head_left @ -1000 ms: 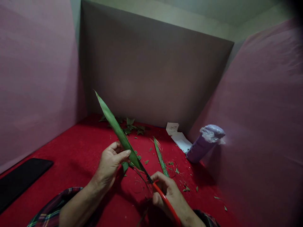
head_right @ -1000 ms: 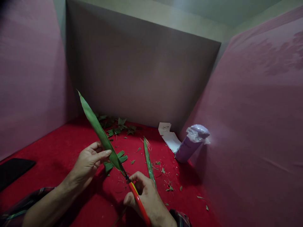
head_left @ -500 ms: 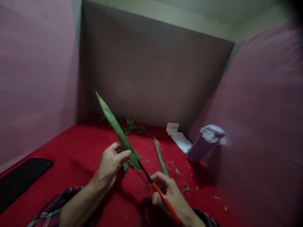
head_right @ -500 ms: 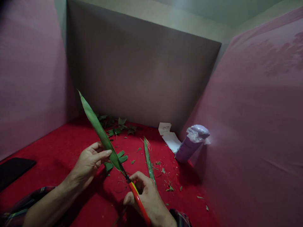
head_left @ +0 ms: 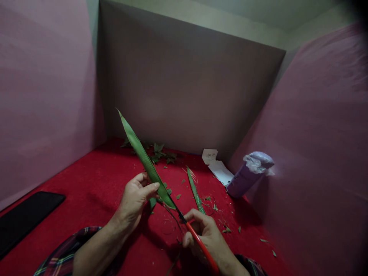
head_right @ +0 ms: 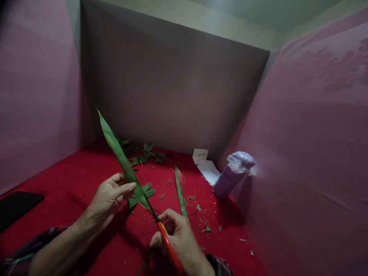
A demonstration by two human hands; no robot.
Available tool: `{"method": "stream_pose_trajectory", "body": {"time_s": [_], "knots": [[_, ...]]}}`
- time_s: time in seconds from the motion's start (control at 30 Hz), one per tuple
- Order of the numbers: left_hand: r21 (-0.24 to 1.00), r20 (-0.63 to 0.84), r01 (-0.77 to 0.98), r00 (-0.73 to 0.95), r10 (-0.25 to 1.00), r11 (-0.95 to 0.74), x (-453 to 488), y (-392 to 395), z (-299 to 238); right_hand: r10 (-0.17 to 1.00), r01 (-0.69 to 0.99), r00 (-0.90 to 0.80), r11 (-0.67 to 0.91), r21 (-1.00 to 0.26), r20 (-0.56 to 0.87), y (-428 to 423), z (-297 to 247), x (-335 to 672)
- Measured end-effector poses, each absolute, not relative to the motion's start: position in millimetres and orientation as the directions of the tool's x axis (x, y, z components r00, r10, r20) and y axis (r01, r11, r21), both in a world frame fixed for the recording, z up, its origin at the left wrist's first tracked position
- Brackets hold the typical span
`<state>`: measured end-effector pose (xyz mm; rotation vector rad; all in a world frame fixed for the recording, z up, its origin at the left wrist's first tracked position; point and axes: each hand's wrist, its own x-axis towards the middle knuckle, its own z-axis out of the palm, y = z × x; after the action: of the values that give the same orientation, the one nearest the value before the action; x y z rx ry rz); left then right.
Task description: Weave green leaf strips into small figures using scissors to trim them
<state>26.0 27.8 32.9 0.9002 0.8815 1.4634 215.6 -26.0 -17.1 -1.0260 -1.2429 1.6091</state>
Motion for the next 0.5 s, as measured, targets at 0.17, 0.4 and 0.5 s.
{"method": "stream_pose_trajectory", "body": {"time_s": [0.17,0.4,0.5], "knots": [[0.905,0.055,-0.419,-0.063,0.997,-0.076,25.5,28.7,33.7,0.942,-0.051,-0.322,-0.113,-0.992,-0.091,-26.0,-13.3,216.4],[0.909,0.048,-0.412,-0.055,0.997,-0.066,27.5,25.6,34.9,0.933,0.059,-0.359,-0.002,-0.998,-0.023,-30.2,-2.2,218.2],[0.917,0.047,-0.394,-0.04,0.998,-0.059,29.6,24.4,33.6,0.934,0.085,-0.356,0.019,-0.996,-0.013,-30.7,-0.6,218.2]]}}
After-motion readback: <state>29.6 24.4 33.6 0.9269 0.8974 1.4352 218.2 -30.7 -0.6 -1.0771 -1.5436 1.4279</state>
